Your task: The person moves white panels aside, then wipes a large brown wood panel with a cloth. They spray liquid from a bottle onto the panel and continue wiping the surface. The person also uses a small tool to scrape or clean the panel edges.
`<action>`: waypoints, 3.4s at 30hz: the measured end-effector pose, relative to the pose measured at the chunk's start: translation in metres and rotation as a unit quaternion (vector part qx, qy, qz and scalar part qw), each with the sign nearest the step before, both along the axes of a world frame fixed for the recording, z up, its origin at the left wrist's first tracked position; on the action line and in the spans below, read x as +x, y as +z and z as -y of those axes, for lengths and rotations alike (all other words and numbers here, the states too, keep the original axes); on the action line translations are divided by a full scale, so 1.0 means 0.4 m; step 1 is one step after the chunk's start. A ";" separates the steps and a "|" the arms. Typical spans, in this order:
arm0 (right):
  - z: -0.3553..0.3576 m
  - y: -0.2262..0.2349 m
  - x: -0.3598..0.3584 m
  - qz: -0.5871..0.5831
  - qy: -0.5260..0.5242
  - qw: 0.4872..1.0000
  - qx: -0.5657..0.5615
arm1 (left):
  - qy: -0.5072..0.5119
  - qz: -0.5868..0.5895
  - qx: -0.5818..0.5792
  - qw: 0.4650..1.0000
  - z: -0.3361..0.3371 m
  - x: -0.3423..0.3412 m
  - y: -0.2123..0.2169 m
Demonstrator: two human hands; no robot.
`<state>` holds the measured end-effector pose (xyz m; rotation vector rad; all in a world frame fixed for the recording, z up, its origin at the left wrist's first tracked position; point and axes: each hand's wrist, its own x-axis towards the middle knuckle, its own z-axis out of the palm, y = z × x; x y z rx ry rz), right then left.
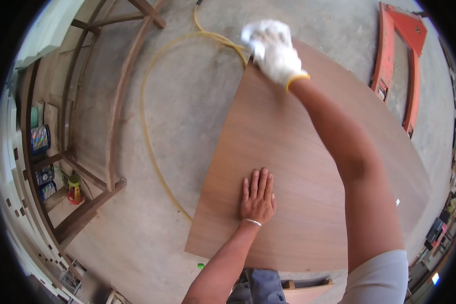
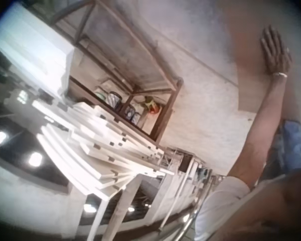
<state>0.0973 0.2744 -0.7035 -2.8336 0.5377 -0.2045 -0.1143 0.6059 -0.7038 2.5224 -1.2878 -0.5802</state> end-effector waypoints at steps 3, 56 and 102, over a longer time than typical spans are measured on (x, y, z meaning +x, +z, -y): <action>0.093 -0.033 -0.017 0.065 -0.065 0.979 -0.184 | -0.037 0.002 -0.021 0.999 0.033 -0.018 0.004; 0.166 0.012 -0.126 -0.008 0.032 0.997 -0.076 | -0.026 -0.011 -0.006 1.000 0.016 -0.015 -0.004; -0.062 0.023 -0.052 -0.076 0.056 0.995 0.021 | 0.011 0.006 -0.004 1.000 -0.019 0.001 0.008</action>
